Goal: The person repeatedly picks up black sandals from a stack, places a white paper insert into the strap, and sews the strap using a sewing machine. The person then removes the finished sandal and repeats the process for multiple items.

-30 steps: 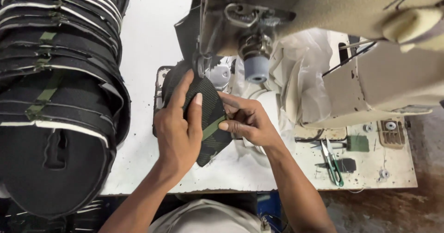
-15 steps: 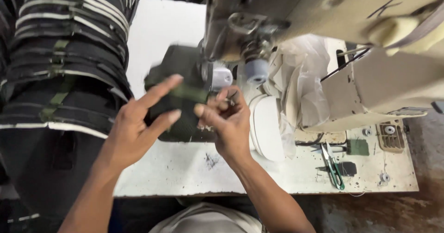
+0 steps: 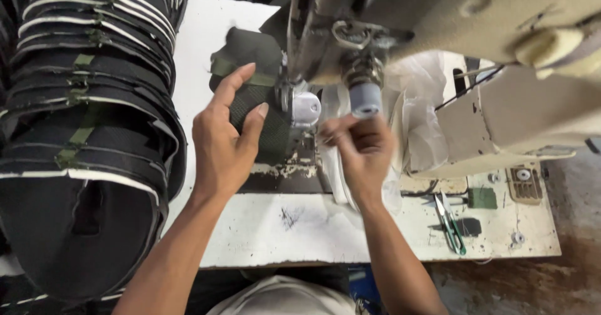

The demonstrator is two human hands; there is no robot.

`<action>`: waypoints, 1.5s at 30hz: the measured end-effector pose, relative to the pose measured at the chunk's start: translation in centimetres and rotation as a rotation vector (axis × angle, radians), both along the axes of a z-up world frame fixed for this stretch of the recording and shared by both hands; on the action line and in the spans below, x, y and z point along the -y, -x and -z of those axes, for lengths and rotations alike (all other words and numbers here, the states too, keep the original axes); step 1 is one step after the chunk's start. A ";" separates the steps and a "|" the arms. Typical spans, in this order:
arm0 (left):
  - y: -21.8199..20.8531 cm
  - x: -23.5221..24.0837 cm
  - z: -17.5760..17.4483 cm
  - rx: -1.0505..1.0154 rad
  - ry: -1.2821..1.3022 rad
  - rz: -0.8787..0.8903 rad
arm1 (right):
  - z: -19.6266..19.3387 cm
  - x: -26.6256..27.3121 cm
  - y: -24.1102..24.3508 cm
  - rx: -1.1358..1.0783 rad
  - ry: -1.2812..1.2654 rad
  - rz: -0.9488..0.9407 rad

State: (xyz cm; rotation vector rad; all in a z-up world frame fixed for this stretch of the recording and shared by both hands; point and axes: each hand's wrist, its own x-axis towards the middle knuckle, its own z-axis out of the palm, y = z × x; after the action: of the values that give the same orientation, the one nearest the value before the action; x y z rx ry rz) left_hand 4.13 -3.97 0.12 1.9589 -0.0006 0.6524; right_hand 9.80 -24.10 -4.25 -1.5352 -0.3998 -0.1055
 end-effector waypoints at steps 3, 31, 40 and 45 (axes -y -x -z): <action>-1.0 0.2 0.0 0.065 -0.096 -0.059 | 3.8 -0.3 -10.1 0.497 0.642 0.168; 6.0 -3.0 4.7 0.352 -0.302 -0.371 | 4.1 10.0 0.0 0.352 0.998 0.320; 15.1 -15.6 6.4 -0.018 -1.230 -0.766 | 7.3 9.3 5.7 0.231 1.261 0.337; 14.7 -19.0 7.3 0.215 -1.152 -0.649 | 5.7 8.1 5.5 0.176 1.271 0.416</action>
State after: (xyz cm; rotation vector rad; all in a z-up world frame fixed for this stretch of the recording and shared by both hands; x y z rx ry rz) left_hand -10.56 15.07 -7.17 3.0046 0.1658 1.5200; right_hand 4.28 -32.24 -9.95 -2.8706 -0.2699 -0.3587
